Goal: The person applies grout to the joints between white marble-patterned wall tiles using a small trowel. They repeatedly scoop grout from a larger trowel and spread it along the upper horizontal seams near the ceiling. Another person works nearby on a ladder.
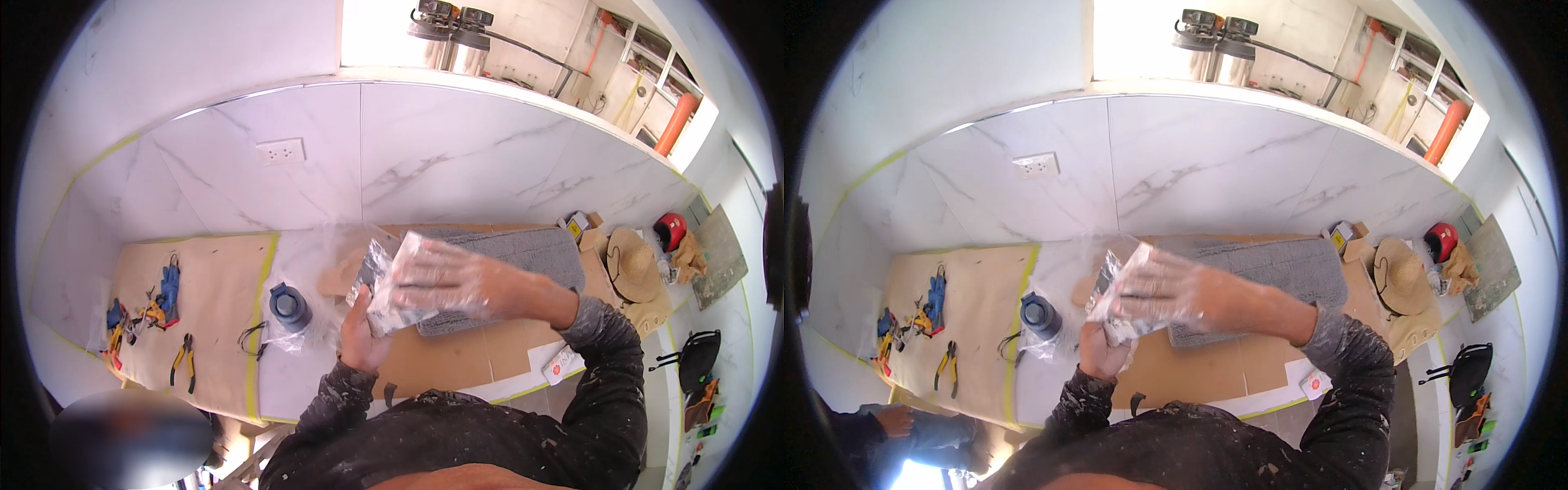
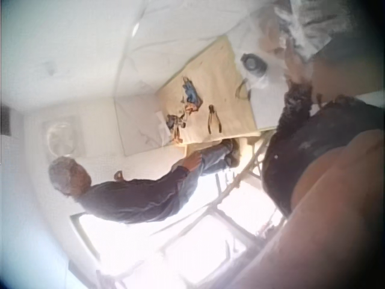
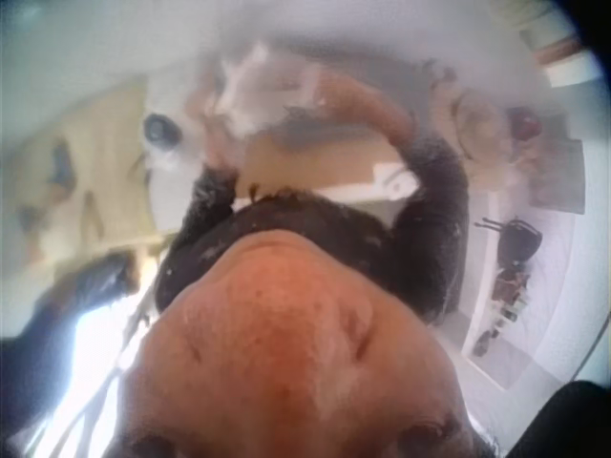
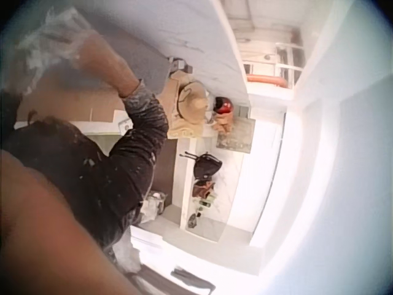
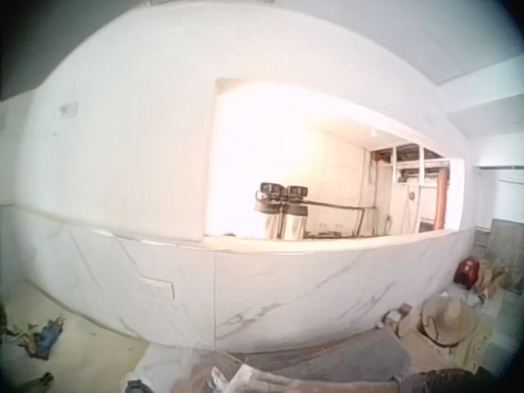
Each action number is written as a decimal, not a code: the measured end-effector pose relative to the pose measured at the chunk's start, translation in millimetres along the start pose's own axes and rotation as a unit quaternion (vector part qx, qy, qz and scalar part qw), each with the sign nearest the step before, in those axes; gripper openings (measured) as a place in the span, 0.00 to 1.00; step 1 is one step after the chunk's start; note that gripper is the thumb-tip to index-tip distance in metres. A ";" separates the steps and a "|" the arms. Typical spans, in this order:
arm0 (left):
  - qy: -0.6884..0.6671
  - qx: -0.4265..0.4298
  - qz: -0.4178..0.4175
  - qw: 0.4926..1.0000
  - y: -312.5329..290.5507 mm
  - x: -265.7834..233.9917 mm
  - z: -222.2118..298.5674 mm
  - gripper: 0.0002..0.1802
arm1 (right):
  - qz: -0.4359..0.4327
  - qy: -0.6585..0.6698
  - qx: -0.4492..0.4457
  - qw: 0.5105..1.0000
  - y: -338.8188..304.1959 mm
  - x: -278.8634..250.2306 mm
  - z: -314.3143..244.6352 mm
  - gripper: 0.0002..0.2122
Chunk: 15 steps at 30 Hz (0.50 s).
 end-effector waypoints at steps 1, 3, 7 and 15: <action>-0.003 -0.022 -0.016 1.000 3.5 13.2 -4.9 0.24 | 0.039 0.040 0.014 0.998 -13.4 4.2 -6.6 0.25; 0.049 0.005 0.037 0.998 1.3 29.4 -7.8 0.24 | 0.043 0.042 0.053 0.997 -35.4 24.0 -9.0 0.27; 0.155 0.141 -0.063 0.976 -7.5 81.4 8.1 0.22 | 0.075 0.115 0.209 0.968 -102.8 31.3 27.3 0.23; 0.695 0.380 -0.052 0.608 5.6 138.3 -1.3 0.29 | 0.322 0.884 0.108 0.320 -143.9 39.4 7.9 0.14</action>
Point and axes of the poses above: each hand's wrist, its own y-axis towards the middle knuckle, its own x-axis out of the palm, z = x × y, the point moved 7 cm from there along y, towards the middle knuckle, and after that the axes turned 11 degrees about -z, right-handed, at the moved point
